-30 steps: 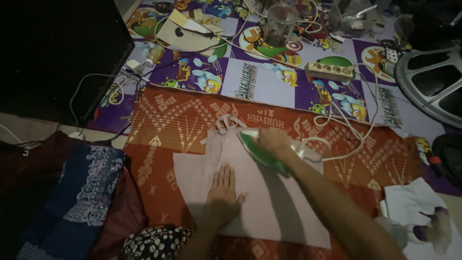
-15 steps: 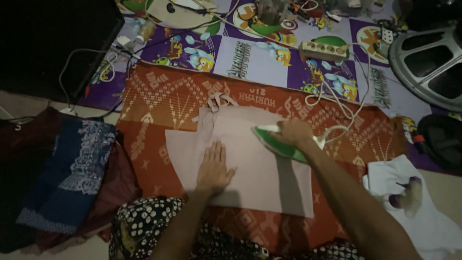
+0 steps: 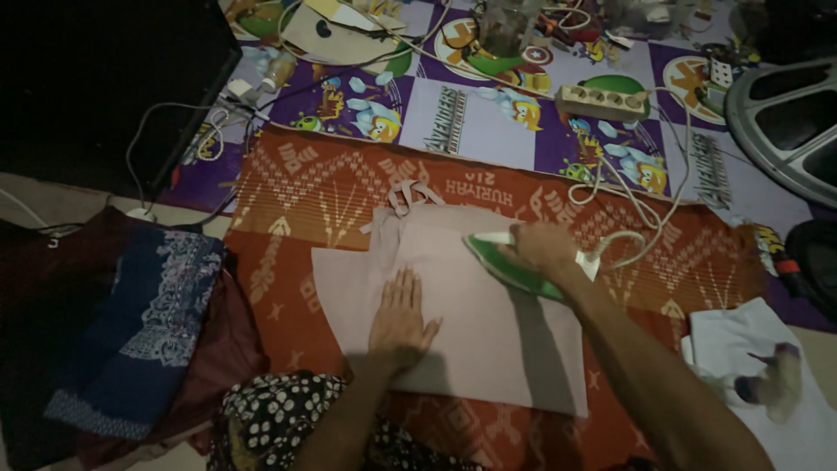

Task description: The recorder irons a pink shirt and then folds a blue patterned cloth while sitting on the floor.

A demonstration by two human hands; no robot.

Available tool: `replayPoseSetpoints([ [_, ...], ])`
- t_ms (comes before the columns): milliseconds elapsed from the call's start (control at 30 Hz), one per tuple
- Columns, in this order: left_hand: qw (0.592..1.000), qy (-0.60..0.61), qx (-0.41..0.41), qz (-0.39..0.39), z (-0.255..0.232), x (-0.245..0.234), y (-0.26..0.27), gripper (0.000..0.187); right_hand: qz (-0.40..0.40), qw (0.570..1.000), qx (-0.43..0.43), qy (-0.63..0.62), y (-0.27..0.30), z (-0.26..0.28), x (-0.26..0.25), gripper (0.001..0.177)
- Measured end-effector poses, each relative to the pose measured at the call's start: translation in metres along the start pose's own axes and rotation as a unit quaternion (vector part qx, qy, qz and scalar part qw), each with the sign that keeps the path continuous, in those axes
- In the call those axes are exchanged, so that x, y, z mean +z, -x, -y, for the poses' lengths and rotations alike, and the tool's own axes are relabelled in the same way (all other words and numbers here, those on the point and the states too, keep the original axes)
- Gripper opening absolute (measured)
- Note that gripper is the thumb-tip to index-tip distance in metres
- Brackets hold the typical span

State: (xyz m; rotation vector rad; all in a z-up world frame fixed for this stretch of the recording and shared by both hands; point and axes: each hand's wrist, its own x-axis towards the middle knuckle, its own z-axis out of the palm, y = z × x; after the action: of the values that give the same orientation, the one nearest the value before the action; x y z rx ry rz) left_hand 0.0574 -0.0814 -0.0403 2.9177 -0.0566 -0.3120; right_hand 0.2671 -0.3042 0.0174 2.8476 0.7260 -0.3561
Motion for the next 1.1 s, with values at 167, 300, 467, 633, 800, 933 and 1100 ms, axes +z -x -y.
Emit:
replayPoseSetpoints([
  [167, 0.999, -0.013, -0.013, 0.046, -0.003, -0.016, 0.002, 0.089, 0.024, 0.998, -0.056, 0.015, -0.017, 0.033, -0.012, 0.066],
  [300, 0.999, 0.004, -0.01, 0.053, -0.002, -0.014, 0.003, 0.088, -0.002, 0.998, -0.057, -0.002, -0.044, 0.057, -0.009, 0.066],
  [467, 0.999, 0.038, 0.016, -0.035, 0.001, -0.002, 0.004, 0.089, -0.006, 1.0, -0.021, -0.017, -0.069, 0.067, -0.001, 0.072],
  [633, 0.999, 0.016, 0.018, -0.041, 0.0, -0.012, 0.006, 0.089, -0.019, 1.0, 0.009, -0.01, -0.055, 0.057, -0.016, 0.071],
  [800, 0.998, -0.008, 0.027, -0.057, 0.001, -0.005, 0.005, 0.087, 0.027, 0.997, 0.061, -0.036, -0.028, -0.008, -0.005, 0.063],
  [933, 0.999, -0.032, 0.002, -0.031, -0.002, -0.005, 0.003, 0.086, 0.021, 0.996, 0.085, -0.025, 0.003, -0.06, 0.006, 0.063],
  [1100, 0.999, -0.024, -0.002, -0.036, 0.003, 0.008, -0.004, 0.089, 0.013, 0.994, 0.111, -0.012, 0.024, -0.095, 0.018, 0.065],
])
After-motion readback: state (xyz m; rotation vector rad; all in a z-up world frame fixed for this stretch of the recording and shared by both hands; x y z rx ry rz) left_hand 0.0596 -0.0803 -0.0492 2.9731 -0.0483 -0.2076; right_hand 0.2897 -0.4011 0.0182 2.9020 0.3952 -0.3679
